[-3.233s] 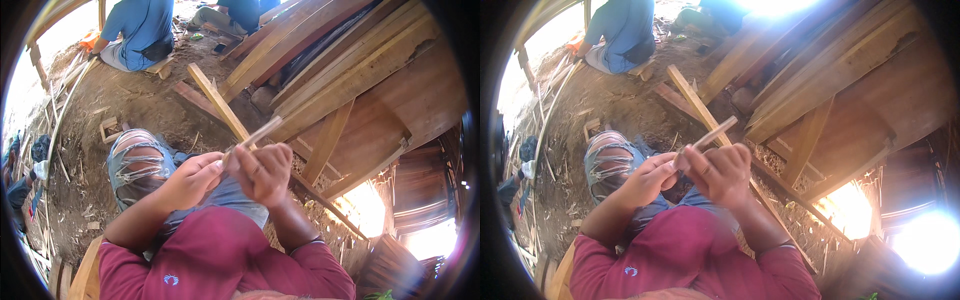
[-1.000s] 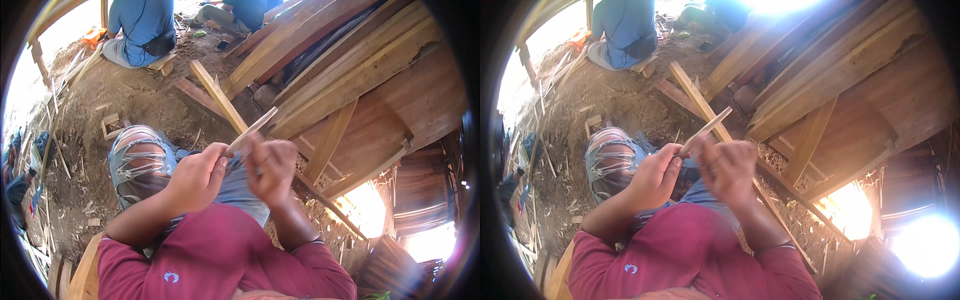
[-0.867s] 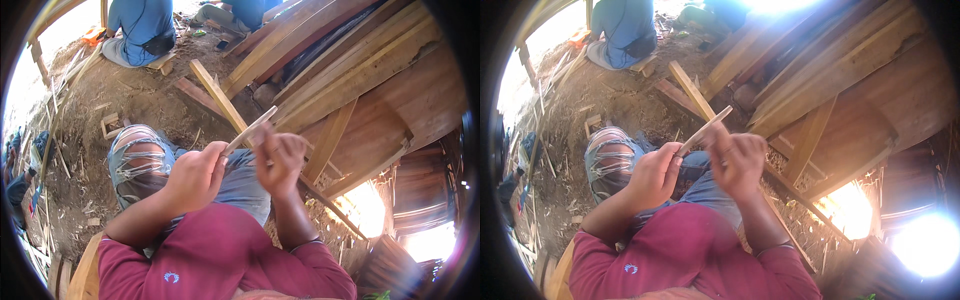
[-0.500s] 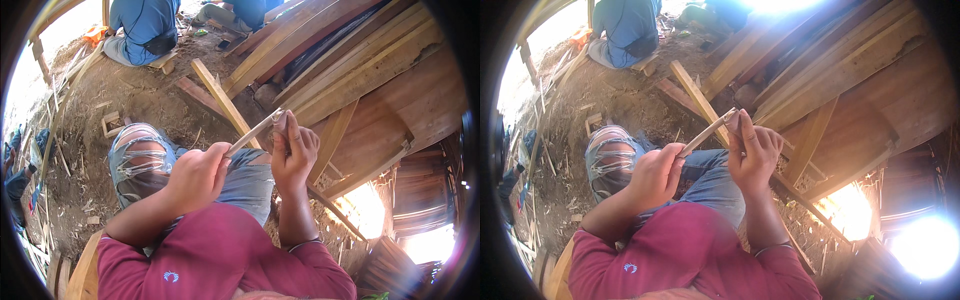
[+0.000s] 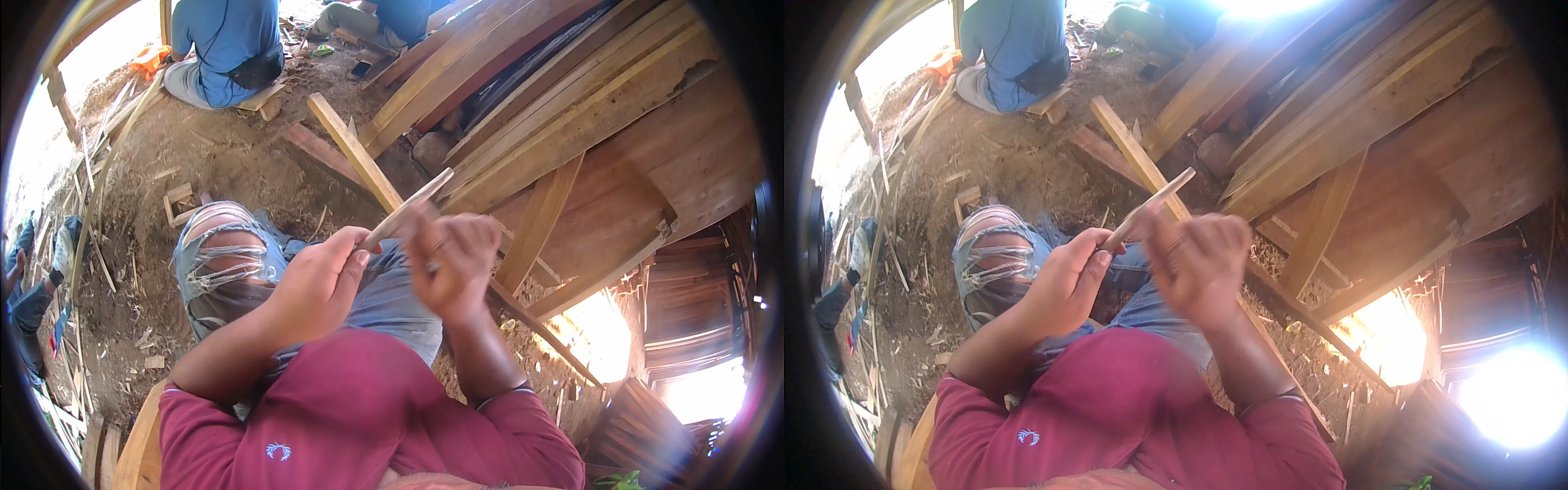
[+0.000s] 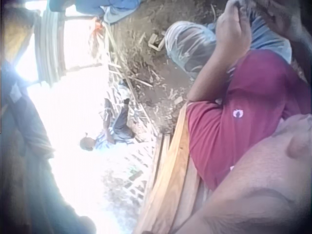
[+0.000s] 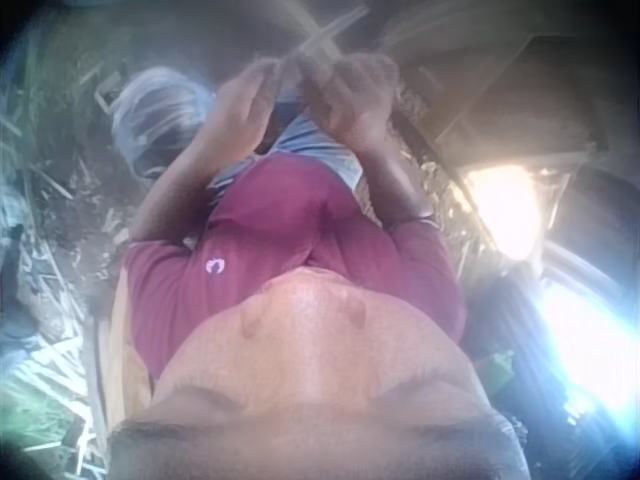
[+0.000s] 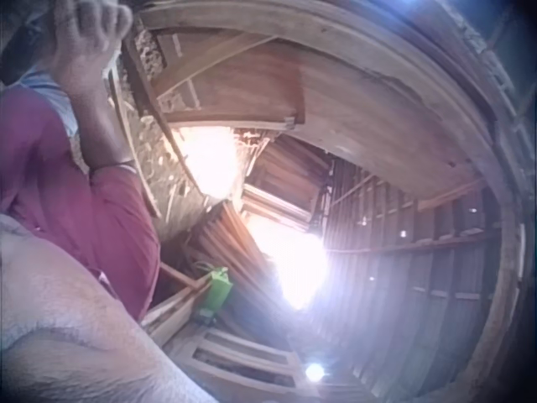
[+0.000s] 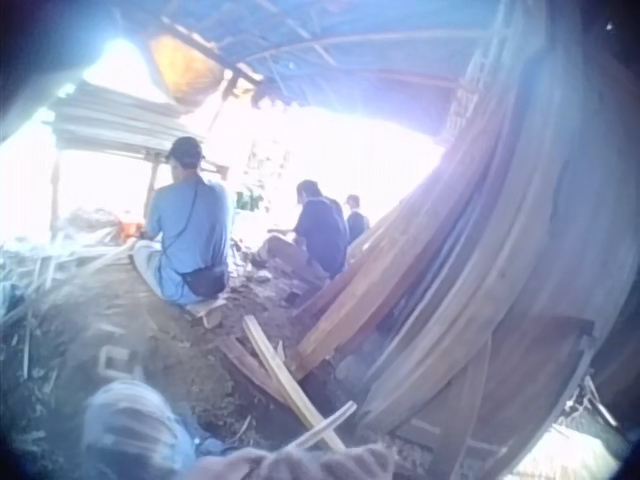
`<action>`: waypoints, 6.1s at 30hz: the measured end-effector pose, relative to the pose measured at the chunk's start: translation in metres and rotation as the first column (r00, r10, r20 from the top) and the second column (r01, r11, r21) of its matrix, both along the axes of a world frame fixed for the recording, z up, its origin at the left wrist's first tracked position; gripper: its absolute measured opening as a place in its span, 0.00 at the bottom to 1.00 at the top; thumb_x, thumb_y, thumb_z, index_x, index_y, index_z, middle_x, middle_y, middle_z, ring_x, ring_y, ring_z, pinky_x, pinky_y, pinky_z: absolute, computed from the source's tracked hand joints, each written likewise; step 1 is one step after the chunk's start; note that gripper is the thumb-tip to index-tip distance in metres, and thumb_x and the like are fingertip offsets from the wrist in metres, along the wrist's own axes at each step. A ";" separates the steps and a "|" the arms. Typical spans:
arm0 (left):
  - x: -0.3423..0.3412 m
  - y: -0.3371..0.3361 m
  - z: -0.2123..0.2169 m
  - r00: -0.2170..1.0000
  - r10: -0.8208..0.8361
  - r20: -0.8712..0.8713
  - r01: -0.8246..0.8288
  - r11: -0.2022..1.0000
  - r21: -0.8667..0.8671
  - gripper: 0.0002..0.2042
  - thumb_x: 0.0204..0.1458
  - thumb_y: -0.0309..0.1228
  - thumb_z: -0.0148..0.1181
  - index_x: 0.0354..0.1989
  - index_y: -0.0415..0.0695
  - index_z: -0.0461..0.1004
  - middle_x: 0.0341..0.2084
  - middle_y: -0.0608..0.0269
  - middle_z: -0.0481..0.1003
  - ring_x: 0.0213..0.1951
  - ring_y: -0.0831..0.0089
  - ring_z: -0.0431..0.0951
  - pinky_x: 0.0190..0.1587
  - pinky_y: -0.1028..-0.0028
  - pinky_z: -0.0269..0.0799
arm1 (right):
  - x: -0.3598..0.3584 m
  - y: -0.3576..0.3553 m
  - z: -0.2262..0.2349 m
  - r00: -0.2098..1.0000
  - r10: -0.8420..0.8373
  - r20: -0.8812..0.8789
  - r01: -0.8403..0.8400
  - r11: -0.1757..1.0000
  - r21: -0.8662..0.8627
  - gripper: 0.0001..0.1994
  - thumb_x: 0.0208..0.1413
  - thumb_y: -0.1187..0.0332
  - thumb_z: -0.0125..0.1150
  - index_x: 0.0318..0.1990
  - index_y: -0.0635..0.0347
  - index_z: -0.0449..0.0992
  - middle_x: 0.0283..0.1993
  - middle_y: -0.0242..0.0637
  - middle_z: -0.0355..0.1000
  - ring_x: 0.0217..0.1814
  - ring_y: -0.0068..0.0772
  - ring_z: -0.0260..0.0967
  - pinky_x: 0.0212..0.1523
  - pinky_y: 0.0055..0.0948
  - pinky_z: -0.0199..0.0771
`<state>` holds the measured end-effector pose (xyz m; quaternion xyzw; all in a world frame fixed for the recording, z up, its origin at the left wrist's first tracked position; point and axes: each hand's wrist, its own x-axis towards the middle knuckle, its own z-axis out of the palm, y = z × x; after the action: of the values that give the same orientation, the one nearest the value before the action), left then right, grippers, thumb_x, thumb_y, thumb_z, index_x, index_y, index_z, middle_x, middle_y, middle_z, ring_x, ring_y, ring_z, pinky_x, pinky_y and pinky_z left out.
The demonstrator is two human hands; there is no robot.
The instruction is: The person sits on the ground and uses a small knife to shave and shape a thin wooden stick. They hold the stick in their left hand and carefully scrape the surface with the knife in their right hand, rotating the stick to work on different sides.
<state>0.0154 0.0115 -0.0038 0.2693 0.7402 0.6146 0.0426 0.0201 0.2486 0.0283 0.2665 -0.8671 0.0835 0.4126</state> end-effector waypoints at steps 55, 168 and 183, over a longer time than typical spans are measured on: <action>-0.007 -0.005 0.001 0.805 -0.361 0.470 0.169 0.900 0.402 0.14 0.81 0.37 0.48 0.59 0.40 0.73 0.25 0.81 0.61 0.25 0.89 0.56 0.28 0.81 0.51 | -0.006 0.015 -0.003 0.976 -0.214 0.040 0.217 0.973 -0.076 0.27 0.56 0.66 0.80 0.65 0.54 0.86 0.37 0.31 0.81 0.40 0.37 0.77 0.52 0.42 0.69; -0.004 -0.001 0.000 0.993 -0.114 -0.038 0.111 0.992 -0.061 0.09 0.78 0.32 0.52 0.51 0.40 0.76 0.26 0.57 0.72 0.28 0.61 0.74 0.36 0.63 0.70 | -0.009 0.026 -0.006 0.964 -0.262 0.040 0.265 0.955 -0.130 0.24 0.61 0.66 0.78 0.65 0.53 0.85 0.34 0.22 0.75 0.38 0.31 0.71 0.48 0.38 0.67; 0.004 -0.002 0.011 0.829 -0.385 0.405 0.298 0.918 0.263 0.13 0.81 0.35 0.50 0.51 0.39 0.76 0.30 0.73 0.68 0.33 0.81 0.63 0.38 0.76 0.63 | -0.002 0.018 -0.018 0.973 -0.027 0.229 0.050 0.994 -0.099 0.21 0.63 0.68 0.74 0.64 0.51 0.86 0.37 0.27 0.82 0.40 0.35 0.77 0.48 0.39 0.70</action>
<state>0.0191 0.0094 0.0076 0.2511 0.5881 0.7095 0.2961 0.0185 0.2665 0.0104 0.2164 -0.9081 0.1506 0.3253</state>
